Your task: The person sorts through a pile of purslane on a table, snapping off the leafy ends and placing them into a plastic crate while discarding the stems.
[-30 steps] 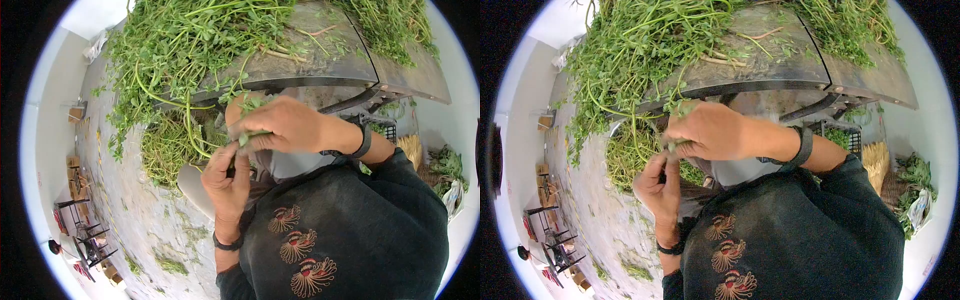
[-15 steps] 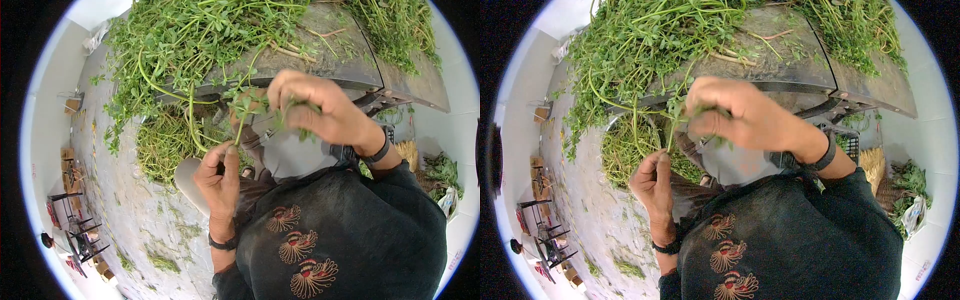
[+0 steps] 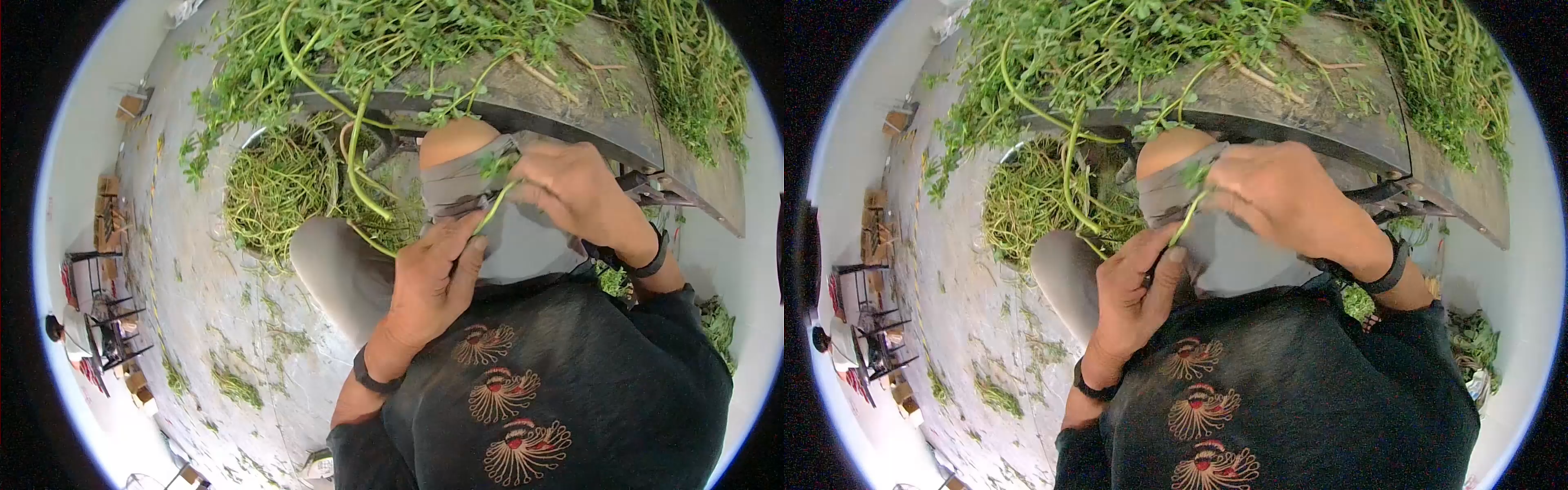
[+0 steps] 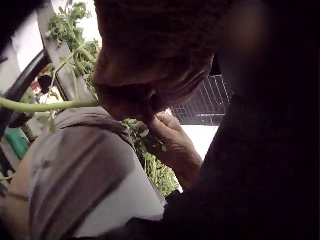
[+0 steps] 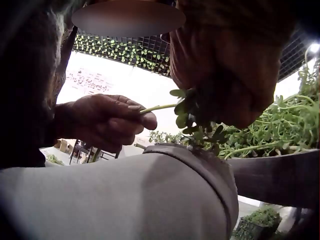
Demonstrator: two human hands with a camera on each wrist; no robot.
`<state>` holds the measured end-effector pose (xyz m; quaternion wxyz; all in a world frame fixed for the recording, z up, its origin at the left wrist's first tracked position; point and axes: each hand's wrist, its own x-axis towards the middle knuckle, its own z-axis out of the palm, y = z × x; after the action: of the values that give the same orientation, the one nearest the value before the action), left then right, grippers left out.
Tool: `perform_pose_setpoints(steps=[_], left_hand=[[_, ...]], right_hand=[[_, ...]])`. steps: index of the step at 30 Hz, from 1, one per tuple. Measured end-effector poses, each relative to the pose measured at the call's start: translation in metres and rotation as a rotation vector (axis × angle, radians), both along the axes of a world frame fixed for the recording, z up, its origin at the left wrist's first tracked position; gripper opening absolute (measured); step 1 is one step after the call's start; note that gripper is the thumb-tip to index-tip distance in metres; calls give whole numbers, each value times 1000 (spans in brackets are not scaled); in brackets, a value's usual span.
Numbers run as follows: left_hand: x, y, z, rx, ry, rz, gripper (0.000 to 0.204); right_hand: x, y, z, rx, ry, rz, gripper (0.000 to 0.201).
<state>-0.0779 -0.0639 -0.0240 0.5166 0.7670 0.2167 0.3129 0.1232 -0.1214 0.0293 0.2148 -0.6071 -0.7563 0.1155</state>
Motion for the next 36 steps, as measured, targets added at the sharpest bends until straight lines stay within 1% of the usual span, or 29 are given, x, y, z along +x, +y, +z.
perform_pose_setpoints(steps=[1, 2, 3, 4, 5, 6, 7, 8, 12, 14, 15, 16, 17, 19, 20, 21, 22, 23, 24, 25, 26, 27, 28, 29, 31, 32, 33, 35, 36], left_hand=[[1, 0, -5, 45, -33, -2, 19], [0, 1, -9, 72, -34, -40, 23], [-2, 1, -13, 68, -33, -29, 23], [-3, 2, -16, 54, -73, -68, 23], [-5, 4, -18, 42, -113, -107, 23], [-6, 5, -17, 41, -110, -98, 23], [-8, 8, -11, 104, -147, -85, 23], [-10, 9, -4, 168, -181, -75, 24], [-28, 17, 18, 184, -62, -99, 24], [-43, 10, 27, 214, 54, -206, 17], [-54, 7, 20, 210, 60, -208, 17], [-69, 6, 7, 203, 8, -115, 10], [-82, 10, 0, 206, -48, -19, 6], [-126, 26, 6, -271, 38, 314, 15], [-124, 45, 21, -112, 170, 416, 25], [-132, 62, 23, -131, 199, 519, 30], [-139, 80, 23, -114, 219, 613, 25], [-149, 99, 20, -107, 276, 702, 25], [-172, 136, 7, -217, 87, 724, 27], [-180, 153, 5, -209, 89, 723, 27], [-184, 165, 4, -234, -23, 707, 27], [-189, 175, 6, -261, -135, 691, 28], [-197, 191, 8, -256, -161, 671, 29], [-200, 198, 13, -251, -166, 666, 29], [-202, 215, 27, -86, -213, 715, 31], [-208, 226, 31, -45, -185, 733, 30], [-212, 237, 31, -32, -204, 716, 30], [-215, 252, 33, 83, -75, 808, 31], [-237, 269, 22, 210, 193, 868, 35]], right_hand=[[0, 1, -1, 34, 43, -74, 12], [-1, 1, 0, 28, 44, -62, 12], [-3, 1, 4, -9, 151, -90, 12], [-5, -1, 8, -45, 259, -121, 13], [-5, -6, 12, -48, 261, -113, 13], [-4, -11, 15, -151, 630, -151, 17], [-8, -15, 15, -260, 1002, -188, 21], [-15, -17, 14, -222, 1099, -240, 29], [-11, -6, 9, -226, 1080, -256, 25], [14, 5, 12, 54, 1278, -585, 23], [29, 6, 13, 197, 1366, -758, 24], [41, 4, 11, 345, 1446, -932, 27], [57, -4, 6, 346, 1455, -927, 27], [85, -31, -5, 214, 1678, -580, 29], [72, -29, -5, 209, 1683, -604, 29], [48, -16, -1, 106, 1666, -484, 30], [30, -5, 0, 3, 1649, -358, 31], [25, 0, -12, 5, 1661, -361, 31], [20, 8, -34, -139, 1719, -317, 32], [16, 16, -44, -286, 1755, -270, 33], [9, 22, -40, -279, 1757, -266, 33], [-1, 27, -33, -236, 1761, -346, 35], [-7, 29, -29, -178, 1755, -425, 40], [-8, 28, -29, -169, 1753, -422, 40], [-7, 28, -30, -189, 1808, -292, 41], [-8, 30, -25, -233, 1816, -571, 42], [-2, 30, -26, -201, 1811, -563, 42], [8, 28, -36, -365, 1860, -89, 43], [7, 29, -39, -343, 1865, -105, 43]])
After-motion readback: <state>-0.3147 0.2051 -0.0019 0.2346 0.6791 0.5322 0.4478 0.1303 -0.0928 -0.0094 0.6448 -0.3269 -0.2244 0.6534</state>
